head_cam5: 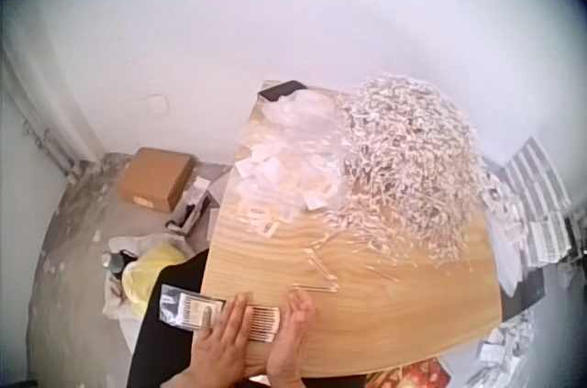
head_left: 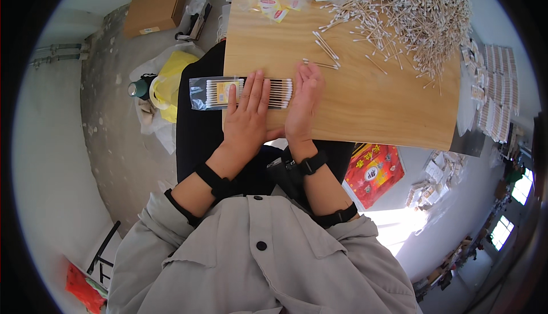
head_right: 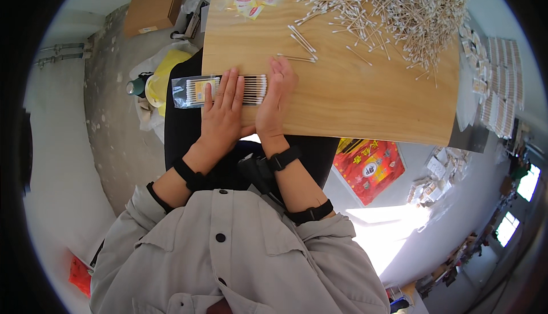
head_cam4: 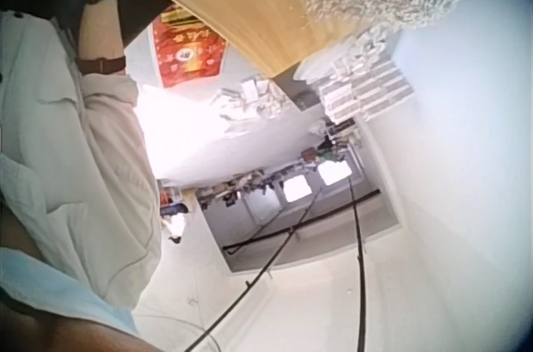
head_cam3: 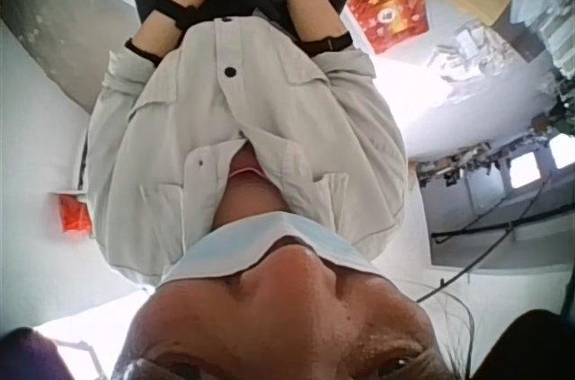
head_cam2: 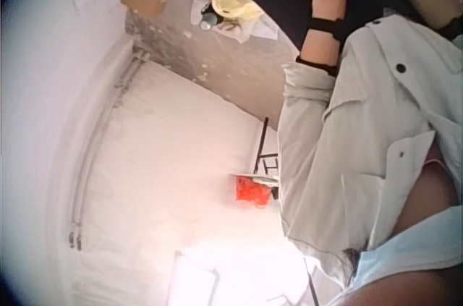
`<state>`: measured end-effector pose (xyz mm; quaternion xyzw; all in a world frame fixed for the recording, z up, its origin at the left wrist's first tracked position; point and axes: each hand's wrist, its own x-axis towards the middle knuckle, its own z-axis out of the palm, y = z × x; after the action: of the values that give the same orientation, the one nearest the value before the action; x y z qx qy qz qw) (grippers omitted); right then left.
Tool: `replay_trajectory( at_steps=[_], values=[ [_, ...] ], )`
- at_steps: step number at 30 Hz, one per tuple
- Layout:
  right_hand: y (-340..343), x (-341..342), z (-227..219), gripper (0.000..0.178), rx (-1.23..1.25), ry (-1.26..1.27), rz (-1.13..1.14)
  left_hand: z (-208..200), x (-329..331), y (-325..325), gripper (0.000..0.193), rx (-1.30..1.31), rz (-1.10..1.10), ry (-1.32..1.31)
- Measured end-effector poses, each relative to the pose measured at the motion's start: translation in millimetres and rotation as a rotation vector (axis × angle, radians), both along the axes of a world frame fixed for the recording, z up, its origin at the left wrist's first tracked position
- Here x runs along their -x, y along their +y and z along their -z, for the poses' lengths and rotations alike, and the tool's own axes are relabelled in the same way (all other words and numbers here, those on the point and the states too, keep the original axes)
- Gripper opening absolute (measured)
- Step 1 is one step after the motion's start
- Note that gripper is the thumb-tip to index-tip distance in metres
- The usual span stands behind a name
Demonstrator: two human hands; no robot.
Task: The person sits at a wooden table and manually arranges loose cotton swabs into neat rows. They then place these rows into small, clear plastic packaging sleeves. The person seals the sleeves and places the finished packages on the table.
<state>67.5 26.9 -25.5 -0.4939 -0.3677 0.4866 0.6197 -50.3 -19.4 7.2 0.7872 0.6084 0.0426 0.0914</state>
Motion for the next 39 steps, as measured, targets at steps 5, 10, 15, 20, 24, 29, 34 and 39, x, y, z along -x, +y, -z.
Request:
replay_trajectory(
  at_steps=[5,10,15,20,24,29,34,39],
  values=[
    [-2,10,-15,0.042,-0.037,-0.133,-0.037,-1,-3,0,0.112,0.01,-0.022,-0.059],
    [-1,4,-5,0.044,-0.042,-0.214,-0.16,3,-2,-1,0.107,-0.032,-0.038,-0.127],
    [0,11,-6,0.046,0.011,-0.071,-0.076,3,-1,-2,0.104,-0.029,-0.046,-0.175],
    [0,15,-6,0.04,-0.048,-0.143,-0.069,7,-2,-3,0.104,-0.05,-0.039,-0.223],
    [4,1,5,0.046,0.011,-0.029,-0.124,6,-4,-3,0.108,-0.056,-0.052,-0.199],
    [7,-8,-29,0.036,0.055,-0.711,-0.009,7,-3,-5,0.112,-0.061,-0.072,-0.184],
    [26,-2,-21,0.044,-0.182,-1.319,0.039,8,-3,-5,0.111,-0.065,-0.067,-0.164],
    [26,4,-6,0.048,-0.272,-1.396,0.006,3,-3,-5,0.109,-0.02,-0.072,-0.158]
  ],
)
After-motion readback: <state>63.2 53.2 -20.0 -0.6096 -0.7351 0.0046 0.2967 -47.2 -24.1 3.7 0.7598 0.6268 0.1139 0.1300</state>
